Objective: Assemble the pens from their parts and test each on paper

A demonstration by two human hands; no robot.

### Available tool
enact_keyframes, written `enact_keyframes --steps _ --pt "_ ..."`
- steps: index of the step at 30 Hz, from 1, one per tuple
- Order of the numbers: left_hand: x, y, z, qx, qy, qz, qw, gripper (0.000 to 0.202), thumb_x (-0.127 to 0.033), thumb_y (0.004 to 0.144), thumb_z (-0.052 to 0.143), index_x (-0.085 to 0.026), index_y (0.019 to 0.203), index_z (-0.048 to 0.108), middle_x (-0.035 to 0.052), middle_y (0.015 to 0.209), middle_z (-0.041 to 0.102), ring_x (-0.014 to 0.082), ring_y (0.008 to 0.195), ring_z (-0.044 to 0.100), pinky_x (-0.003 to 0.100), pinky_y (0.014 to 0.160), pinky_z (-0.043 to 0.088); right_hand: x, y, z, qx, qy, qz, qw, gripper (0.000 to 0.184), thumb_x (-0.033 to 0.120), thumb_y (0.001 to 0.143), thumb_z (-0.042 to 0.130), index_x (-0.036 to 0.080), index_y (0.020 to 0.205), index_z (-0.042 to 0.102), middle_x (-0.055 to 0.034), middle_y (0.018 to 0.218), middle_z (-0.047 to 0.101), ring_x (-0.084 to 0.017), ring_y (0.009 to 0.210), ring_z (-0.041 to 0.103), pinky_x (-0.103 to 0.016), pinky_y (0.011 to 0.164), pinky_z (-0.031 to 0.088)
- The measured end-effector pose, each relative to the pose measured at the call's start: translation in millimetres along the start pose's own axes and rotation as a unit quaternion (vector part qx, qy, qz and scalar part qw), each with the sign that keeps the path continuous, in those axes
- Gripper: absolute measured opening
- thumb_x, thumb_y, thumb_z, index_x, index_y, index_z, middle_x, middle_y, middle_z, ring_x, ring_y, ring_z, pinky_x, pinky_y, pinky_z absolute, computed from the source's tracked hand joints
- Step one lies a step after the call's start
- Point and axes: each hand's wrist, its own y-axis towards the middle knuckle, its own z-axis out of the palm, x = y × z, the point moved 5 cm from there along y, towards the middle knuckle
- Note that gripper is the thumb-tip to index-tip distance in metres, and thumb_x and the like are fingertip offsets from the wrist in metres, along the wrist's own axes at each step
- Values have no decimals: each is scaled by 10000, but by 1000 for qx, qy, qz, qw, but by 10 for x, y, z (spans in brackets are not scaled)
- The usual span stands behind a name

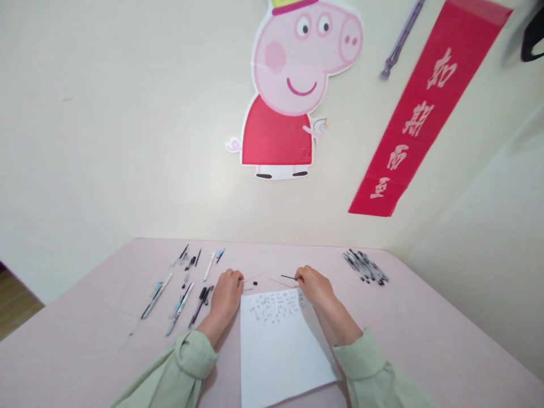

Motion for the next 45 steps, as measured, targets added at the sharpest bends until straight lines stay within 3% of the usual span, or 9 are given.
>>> enact_keyframes --steps 5,9,15,16,19,21,25,30,45 --pt "-11 34 -91 -53 -120 -39 991 79 -183 827 477 -197 821 555 69 886 590 242 932 561 391 897 423 218 16 -3 -52 198 -39 978 151 150 825 454 212 867 585 -12 845 640 -161 812 592 -252 719 415" --pt "-119 25 -108 -71 -253 -100 960 142 -284 868 447 -188 940 523 70 915 629 199 864 610 352 804 501 389 -43 -123 -99 295 -84 947 75 197 795 507 203 760 573 -30 836 595 -166 804 576 -265 741 451" --pt "-475 -76 -95 26 -473 -166 865 108 -189 872 498 -168 795 571 97 890 696 142 812 667 269 779 555 471 -186 -377 -137 411 -91 897 82 281 808 529 199 806 540 -8 754 580 -157 713 570 -271 677 462" --pt "-532 -98 -109 41 -510 -182 840 135 -157 872 503 -164 762 581 90 859 696 130 784 667 253 771 559 490 -205 -398 -137 439 -93 883 92 288 805 539 198 817 535 -10 762 586 -158 722 587 -273 685 471" --pt "-693 -180 -128 82 -680 -268 677 210 -58 868 508 -139 707 615 59 766 680 93 702 655 190 725 564 580 -261 -436 -133 498 -109 850 125 311 800 568 193 823 534 -18 784 602 -169 762 638 -288 720 494" --pt "-785 -215 -175 81 -740 -300 596 241 -15 870 493 -114 692 622 59 725 673 89 667 656 174 685 571 648 -300 -449 -125 520 -120 836 136 321 805 587 192 821 546 -20 785 615 -180 783 658 -296 730 501" --pt "-873 -264 -238 62 -778 -343 522 270 -17 895 476 -91 670 605 81 684 666 119 660 676 191 637 591 721 -362 -472 -124 547 -128 818 126 311 819 608 188 833 590 -32 813 644 -199 831 674 -321 761 509" --pt "-893 -301 -230 65 -784 -358 502 260 -31 904 482 -85 679 601 94 695 671 137 668 693 200 633 600 752 -405 -514 -142 525 -139 828 94 271 826 600 184 832 634 -33 826 652 -175 805 652 -307 764 497" --pt "-908 -368 -118 96 -784 -359 498 202 -27 901 498 -66 741 615 70 669 662 107 567 661 183 540 576 807 -425 -471 -160 479 -160 848 107 218 830 574 188 842 676 -41 875 665 -171 851 639 -295 781 502"
